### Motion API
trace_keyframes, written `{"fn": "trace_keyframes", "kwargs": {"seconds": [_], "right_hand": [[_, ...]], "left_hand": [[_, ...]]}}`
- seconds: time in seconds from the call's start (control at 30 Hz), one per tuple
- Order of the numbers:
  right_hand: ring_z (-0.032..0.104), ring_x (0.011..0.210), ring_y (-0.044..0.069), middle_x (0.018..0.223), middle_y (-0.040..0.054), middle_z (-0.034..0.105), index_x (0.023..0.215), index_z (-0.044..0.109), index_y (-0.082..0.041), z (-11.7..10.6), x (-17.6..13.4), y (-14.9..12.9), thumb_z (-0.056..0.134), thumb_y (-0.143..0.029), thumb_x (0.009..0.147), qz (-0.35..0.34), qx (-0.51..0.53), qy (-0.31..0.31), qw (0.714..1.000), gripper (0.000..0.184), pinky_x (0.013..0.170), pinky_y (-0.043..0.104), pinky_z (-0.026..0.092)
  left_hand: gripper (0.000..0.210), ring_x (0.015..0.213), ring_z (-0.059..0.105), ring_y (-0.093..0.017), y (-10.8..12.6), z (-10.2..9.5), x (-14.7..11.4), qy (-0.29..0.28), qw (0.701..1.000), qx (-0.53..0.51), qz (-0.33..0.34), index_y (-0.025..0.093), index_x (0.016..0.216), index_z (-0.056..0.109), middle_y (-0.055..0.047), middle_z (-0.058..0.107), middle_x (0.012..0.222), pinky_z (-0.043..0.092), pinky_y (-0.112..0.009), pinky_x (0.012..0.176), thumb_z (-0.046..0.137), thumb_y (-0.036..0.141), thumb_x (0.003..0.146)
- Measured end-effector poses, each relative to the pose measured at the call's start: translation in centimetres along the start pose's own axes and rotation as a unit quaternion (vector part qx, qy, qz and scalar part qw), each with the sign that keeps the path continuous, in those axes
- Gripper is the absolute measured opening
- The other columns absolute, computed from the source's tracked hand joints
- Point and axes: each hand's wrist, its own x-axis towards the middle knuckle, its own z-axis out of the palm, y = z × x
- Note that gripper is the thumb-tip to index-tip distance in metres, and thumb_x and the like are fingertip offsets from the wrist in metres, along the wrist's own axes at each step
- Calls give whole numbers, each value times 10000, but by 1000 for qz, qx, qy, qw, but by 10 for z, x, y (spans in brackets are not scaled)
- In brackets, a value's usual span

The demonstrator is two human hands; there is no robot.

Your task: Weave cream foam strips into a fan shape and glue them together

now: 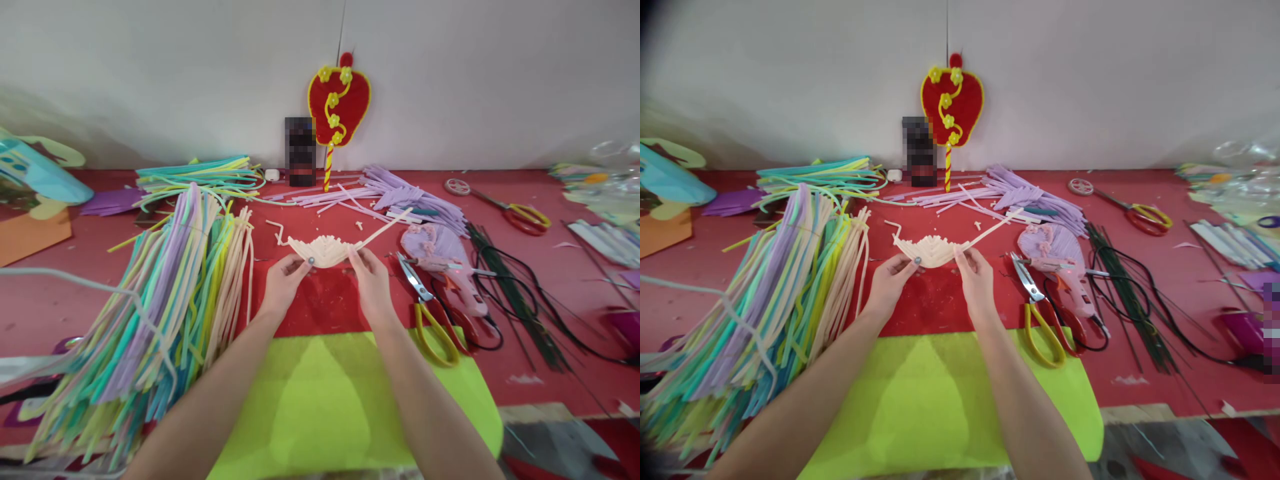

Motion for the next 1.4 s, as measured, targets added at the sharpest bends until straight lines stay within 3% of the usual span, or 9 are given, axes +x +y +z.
{"fn": "trace_keyframes", "kwargs": {"seconds": [0.23,0.43,0.6,0.77,0.97,1.1,1.27,1.4], "right_hand": [[637,783,174,805,27,691,797,666,-196,0,-1,1,636,-448,777,-27,-52,-7,998,255,733,304,496],[637,793,172,810,27,703,793,681,-195,2,-3,-1,630,-429,790,-34,-69,-29,997,239,764,305,488],[637,785,169,826,27,703,835,693,-200,3,-3,-2,638,-458,778,-11,-47,-9,999,270,744,296,489],[616,753,156,782,22,685,821,685,-197,-1,0,-3,657,-482,755,-23,-39,33,998,295,727,287,476],[621,765,158,824,22,700,845,700,-202,-1,1,-2,679,-479,734,-1,-29,28,999,299,726,288,481],[641,827,183,864,29,725,841,726,-200,-1,0,0,707,-450,708,20,-48,-23,998,284,779,309,486],[638,799,177,855,26,725,861,722,-194,-1,0,0,701,-466,705,3,-36,18,999,314,754,305,483],[630,786,163,905,37,724,894,716,-187,-1,1,1,699,-483,700,34,5,31,999,355,676,274,474]], "left_hand": [[208,689,638,-137,-1,1,0,-4,999,-31,-10,167,790,662,-14,690,738,508,-263,710,686,367,741],[318,891,657,-185,-2,2,0,9,1000,-11,4,156,934,697,-68,726,981,505,-316,844,734,359,692],[319,825,664,-196,-4,1,1,37,999,15,-4,142,884,707,-71,737,880,513,-343,813,739,385,680],[303,708,654,-177,-5,1,1,25,999,5,-20,139,813,705,-55,724,766,525,-328,738,756,391,653],[317,725,656,-169,-8,0,3,20,1000,3,-22,140,853,704,-56,728,809,529,-320,752,754,387,660],[319,755,663,-176,-5,1,1,8,1000,3,-18,147,874,701,-61,730,864,532,-323,766,749,388,669],[363,751,692,-202,2,3,-1,-21,997,-54,-41,149,862,666,-74,723,822,544,-360,770,644,495,755],[321,744,692,-192,3,3,-1,-52,997,-34,-40,147,844,650,-80,732,823,538,-363,803,724,420,690]]}}
